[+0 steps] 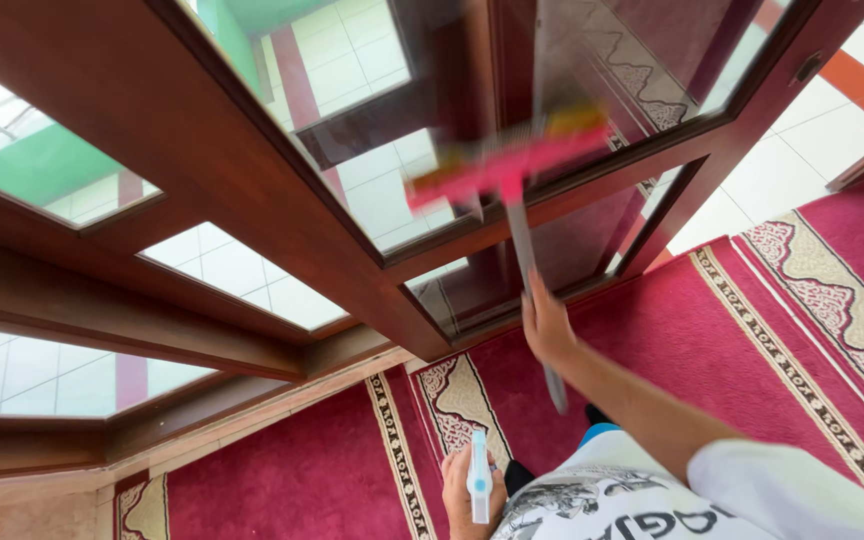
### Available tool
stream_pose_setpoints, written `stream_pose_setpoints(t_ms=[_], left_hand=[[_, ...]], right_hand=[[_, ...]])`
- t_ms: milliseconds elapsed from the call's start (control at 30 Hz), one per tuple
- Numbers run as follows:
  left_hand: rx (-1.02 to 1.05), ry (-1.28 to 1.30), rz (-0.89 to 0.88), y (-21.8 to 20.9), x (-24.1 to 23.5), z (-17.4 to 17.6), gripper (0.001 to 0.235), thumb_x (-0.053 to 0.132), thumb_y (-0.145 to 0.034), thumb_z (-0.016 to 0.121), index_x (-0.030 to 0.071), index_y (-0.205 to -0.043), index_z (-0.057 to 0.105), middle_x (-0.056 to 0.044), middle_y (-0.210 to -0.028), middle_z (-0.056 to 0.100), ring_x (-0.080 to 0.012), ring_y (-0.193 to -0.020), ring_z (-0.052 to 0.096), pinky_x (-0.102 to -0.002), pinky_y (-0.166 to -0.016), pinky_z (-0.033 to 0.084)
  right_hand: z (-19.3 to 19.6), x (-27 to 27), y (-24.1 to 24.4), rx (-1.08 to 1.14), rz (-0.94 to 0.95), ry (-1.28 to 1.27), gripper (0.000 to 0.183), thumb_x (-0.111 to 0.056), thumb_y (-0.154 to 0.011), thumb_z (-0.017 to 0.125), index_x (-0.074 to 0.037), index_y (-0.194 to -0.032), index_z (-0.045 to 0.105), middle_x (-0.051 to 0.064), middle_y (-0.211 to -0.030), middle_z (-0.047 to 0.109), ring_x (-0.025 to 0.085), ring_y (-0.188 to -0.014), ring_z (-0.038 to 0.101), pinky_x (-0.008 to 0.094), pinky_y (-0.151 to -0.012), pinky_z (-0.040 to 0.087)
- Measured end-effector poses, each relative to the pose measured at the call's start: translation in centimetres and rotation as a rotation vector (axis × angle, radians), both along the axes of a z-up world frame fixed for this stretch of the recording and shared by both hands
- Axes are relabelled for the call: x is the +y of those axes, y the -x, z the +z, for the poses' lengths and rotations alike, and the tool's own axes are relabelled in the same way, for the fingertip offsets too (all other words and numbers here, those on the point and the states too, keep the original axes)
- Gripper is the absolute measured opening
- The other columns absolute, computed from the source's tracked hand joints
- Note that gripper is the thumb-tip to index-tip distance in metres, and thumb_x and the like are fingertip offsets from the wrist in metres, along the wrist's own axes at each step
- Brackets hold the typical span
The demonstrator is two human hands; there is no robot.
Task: The person cleans a glass door and window panels using a squeegee and spray bottle, spraying cleaner and wiping the surfaces in downward motions.
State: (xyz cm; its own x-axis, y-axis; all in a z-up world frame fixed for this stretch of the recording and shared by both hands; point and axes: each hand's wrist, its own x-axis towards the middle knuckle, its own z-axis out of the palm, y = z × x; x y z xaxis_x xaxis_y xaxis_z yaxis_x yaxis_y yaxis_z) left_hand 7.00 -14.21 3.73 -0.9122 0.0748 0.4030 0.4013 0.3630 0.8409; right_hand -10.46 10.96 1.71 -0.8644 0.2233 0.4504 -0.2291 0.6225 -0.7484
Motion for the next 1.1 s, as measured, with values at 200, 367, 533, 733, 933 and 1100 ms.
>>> stream_pose_setpoints(t_ms=[200, 367, 533, 733, 933, 1100], left_hand=[[-0.075, 0.043, 0.009, -1.3, -1.8, -0.3, 0.053, 0.0, -0.068, 0.075, 0.002, -0.12, 0.066, -0.004, -0.088, 0.072, -0.0246, -0.09, 0.068, -0.04, -0.093, 0.051], [-0.082, -0.029, 0.001, -2.8, -2.7, 0.2, 0.055, -0.001, -0.071, 0.074, 0.0, -0.125, 0.064, -0.004, -0.09, 0.072, -0.0252, -0.094, 0.065, -0.04, -0.092, 0.051], [-0.06, 0.002, 0.034, -3.4, -4.0, -0.5, 0.055, -0.001, -0.07, 0.073, 0.0, -0.125, 0.065, -0.004, -0.091, 0.072, -0.0234, -0.092, 0.066, -0.04, -0.094, 0.05], [-0.061, 0.001, 0.076, -4.2, -5.2, -0.3, 0.058, -0.001, -0.069, 0.075, -0.001, -0.126, 0.064, -0.004, -0.091, 0.072, -0.022, -0.087, 0.067, -0.041, -0.094, 0.047], [-0.101, 0.079, 0.151, -4.4, -4.0, 1.3, 0.055, -0.002, -0.068, 0.074, 0.0, -0.123, 0.064, -0.004, -0.09, 0.074, -0.0246, -0.088, 0.064, -0.04, -0.091, 0.049], [-0.064, 0.019, 0.149, -3.8, -1.1, 2.6, 0.049, -0.002, -0.072, 0.073, 0.0, -0.121, 0.065, -0.006, -0.093, 0.074, -0.0256, -0.089, 0.065, -0.04, -0.088, 0.051]], right_hand=[[2.1, -1.2, 0.2, 0.225, 0.021, -0.001, 0.057, -0.006, -0.105, 0.052, -0.003, -0.158, 0.032, 0.032, -0.116, 0.066, 0.039, -0.1, 0.072, 0.038, -0.084, 0.056], [19.9, -1.8, 8.5, 0.511, -0.049, -0.034, 0.057, -0.003, -0.114, 0.048, -0.004, -0.165, 0.021, 0.034, -0.128, 0.063, 0.021, -0.079, 0.067, 0.031, -0.072, 0.055], [28.4, -4.8, 11.3, 0.609, -0.017, 0.06, 0.056, -0.001, -0.117, 0.045, -0.004, -0.164, 0.016, 0.027, -0.142, 0.067, 0.016, -0.069, 0.058, 0.03, -0.064, 0.05], [13.0, -9.5, 5.0, 0.139, 0.062, 0.048, 0.058, -0.005, -0.107, 0.044, -0.006, -0.162, 0.025, 0.021, -0.103, 0.068, 0.028, -0.091, 0.07, 0.04, -0.078, 0.06], [0.0, -7.7, -2.9, -0.102, 0.202, 0.042, 0.06, -0.012, -0.105, 0.048, -0.007, -0.16, 0.024, 0.022, -0.105, 0.066, 0.024, -0.081, 0.07, 0.035, -0.071, 0.061], [9.5, -4.3, 2.7, -0.111, 0.09, 0.1, 0.058, -0.011, -0.107, 0.052, -0.008, -0.161, 0.031, 0.016, -0.087, 0.065, 0.022, -0.072, 0.066, 0.037, -0.064, 0.057]])
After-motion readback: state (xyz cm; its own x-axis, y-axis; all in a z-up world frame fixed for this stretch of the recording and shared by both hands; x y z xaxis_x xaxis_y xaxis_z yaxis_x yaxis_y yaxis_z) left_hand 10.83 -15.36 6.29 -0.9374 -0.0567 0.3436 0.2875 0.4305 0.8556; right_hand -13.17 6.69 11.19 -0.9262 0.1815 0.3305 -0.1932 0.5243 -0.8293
